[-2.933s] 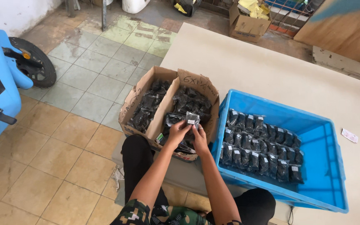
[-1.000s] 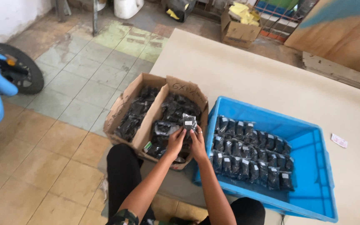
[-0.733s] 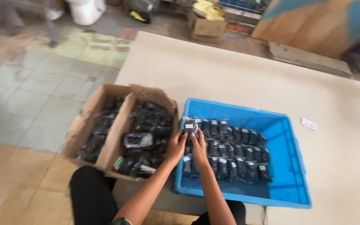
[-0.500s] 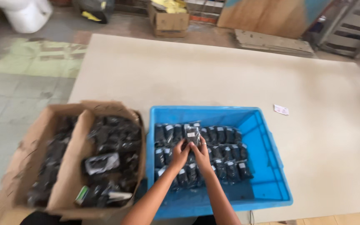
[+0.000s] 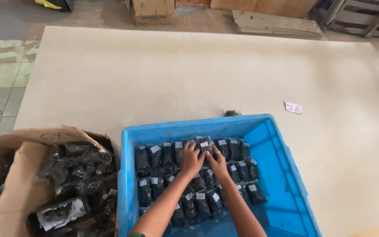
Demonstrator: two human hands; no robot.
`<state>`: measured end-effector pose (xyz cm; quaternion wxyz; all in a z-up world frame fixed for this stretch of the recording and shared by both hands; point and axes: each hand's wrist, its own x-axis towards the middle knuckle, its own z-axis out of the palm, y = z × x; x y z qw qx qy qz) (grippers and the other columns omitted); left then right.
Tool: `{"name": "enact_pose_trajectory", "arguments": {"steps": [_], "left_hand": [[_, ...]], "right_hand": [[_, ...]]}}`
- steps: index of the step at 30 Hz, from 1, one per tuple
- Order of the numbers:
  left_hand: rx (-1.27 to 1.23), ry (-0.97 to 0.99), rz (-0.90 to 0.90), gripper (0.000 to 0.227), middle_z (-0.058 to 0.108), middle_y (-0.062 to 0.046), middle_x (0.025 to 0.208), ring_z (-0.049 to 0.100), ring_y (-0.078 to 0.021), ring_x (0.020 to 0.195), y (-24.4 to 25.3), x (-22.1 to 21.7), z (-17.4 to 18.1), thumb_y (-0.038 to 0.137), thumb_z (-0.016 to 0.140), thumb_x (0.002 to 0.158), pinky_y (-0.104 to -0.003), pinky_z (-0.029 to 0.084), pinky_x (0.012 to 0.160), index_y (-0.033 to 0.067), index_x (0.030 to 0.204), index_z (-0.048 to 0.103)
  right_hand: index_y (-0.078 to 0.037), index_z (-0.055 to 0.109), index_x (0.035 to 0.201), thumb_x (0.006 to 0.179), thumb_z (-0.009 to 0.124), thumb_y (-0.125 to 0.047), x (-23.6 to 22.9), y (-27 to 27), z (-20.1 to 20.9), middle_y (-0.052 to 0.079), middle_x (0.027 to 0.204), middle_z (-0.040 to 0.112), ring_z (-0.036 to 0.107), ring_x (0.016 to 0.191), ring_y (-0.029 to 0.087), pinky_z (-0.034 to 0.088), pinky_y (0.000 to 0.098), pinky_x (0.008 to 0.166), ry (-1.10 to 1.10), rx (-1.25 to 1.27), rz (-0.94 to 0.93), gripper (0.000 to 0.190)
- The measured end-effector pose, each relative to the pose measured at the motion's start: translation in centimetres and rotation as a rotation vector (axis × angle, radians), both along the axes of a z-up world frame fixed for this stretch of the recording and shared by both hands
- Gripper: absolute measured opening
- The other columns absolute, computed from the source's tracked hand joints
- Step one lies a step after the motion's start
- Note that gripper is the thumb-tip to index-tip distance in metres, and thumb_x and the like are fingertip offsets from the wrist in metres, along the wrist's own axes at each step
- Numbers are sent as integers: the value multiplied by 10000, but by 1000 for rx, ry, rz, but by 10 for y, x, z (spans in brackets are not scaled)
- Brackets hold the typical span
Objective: The person sorts small packaged items from a cardboard box into a blue plastic bin, placing them in organized rows by hand.
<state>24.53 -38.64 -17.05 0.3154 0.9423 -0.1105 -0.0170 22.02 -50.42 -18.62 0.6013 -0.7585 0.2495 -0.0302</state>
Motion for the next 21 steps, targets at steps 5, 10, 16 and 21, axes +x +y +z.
{"name": "enact_pose_trajectory", "arguments": {"steps": [5,10,16,21], "left_hand": [[135,53,-283,373,331,-101,1374,208,-271,1314,25,6,39,354,443,878,-463,198,1041,66,1084,562],[251,-81,-350,326,353,-109,1341,272,-300,1275,27,9,4,203,594,780,-451,286,1002,88,1079,535],[272,-83,-313,298,397,-121,1315,314,-320,1253,19,7,1,124,610,747,-434,373,914,63,1035,564],[273,-45,-241,311,364,-96,1362,286,-287,1282,17,1,9,80,565,779,-403,373,912,75,1090,543]], "right_hand": [[-96,516,1243,849,592,-212,24,-9,-33,160,1169,555,502,1120,264,427,373,919,24,-80,3,418],[-131,532,1222,839,604,-218,23,9,-30,121,1152,572,513,1114,231,435,365,916,70,-138,-58,399],[-202,563,1176,838,541,-415,20,21,-26,146,1119,551,513,1089,323,453,408,890,212,-482,-52,400],[-297,546,1194,834,505,-502,19,26,-13,126,1101,494,529,1064,337,469,415,841,340,-644,-14,416]]}}
